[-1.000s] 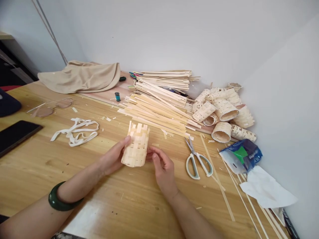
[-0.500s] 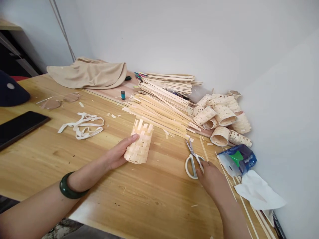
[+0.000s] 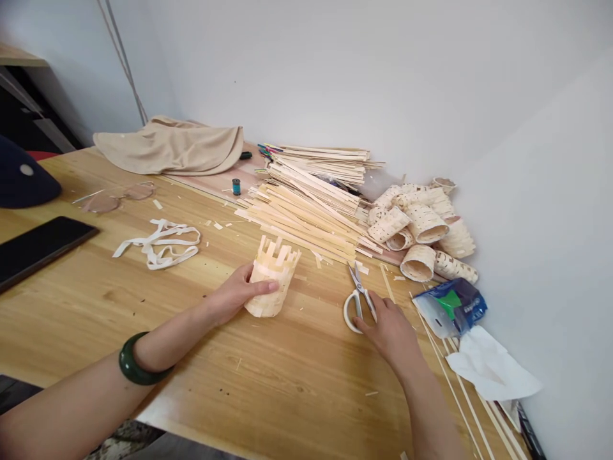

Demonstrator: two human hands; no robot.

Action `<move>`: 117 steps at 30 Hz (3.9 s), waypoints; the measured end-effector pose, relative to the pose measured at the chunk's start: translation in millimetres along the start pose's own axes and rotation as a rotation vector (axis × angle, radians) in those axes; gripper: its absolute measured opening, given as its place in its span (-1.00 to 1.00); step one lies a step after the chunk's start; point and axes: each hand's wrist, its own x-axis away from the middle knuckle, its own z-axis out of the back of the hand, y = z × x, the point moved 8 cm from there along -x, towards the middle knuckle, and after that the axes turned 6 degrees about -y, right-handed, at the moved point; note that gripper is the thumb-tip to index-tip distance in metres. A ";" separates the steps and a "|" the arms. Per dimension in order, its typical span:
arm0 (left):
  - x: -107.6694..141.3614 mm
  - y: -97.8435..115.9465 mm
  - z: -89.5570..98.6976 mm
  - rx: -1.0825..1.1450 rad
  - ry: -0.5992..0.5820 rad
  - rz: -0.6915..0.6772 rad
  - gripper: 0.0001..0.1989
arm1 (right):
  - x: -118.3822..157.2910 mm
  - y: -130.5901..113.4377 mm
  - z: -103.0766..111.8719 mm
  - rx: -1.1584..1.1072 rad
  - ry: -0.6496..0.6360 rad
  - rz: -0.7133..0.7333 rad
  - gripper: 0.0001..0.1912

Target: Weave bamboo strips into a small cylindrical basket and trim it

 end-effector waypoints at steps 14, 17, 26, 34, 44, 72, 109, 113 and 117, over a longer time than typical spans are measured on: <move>-0.2 -2.3 -0.9 0.158 0.040 0.038 -0.55 | 10.7 -2.0 21.3 -1.052 0.053 -0.024 -0.34; -2.1 -6.1 -5.6 0.309 -0.015 0.086 -0.63 | 11.4 -20.2 17.4 -1.110 0.178 0.034 -0.45; -3.1 3.0 6.9 0.314 0.123 -0.054 -0.62 | 45.1 -104.9 33.9 -0.772 0.325 0.378 -0.55; -3.2 10.8 7.5 0.322 0.157 -0.140 -0.60 | 58.4 -140.1 45.0 -0.381 0.541 0.545 -0.48; 1.6 10.4 14.2 0.266 0.280 -0.222 -0.53 | 55.7 -138.6 26.4 -0.356 0.508 0.570 -0.41; -2.4 8.0 21.3 0.340 0.278 -0.215 -0.64 | 58.1 -129.7 24.1 -0.529 0.415 0.597 -0.41; 1.2 -2.4 10.5 0.223 0.240 -0.136 -0.57 | 70.1 -148.3 21.7 -0.174 0.499 0.627 -0.38; 2.0 -5.3 8.9 0.233 0.234 -0.109 -0.56 | 73.7 -148.8 22.3 -0.187 0.491 0.666 -0.45; 1.7 -2.1 10.4 0.237 0.241 -0.143 -0.58 | 70.0 -144.0 24.4 -0.246 0.498 0.634 -0.57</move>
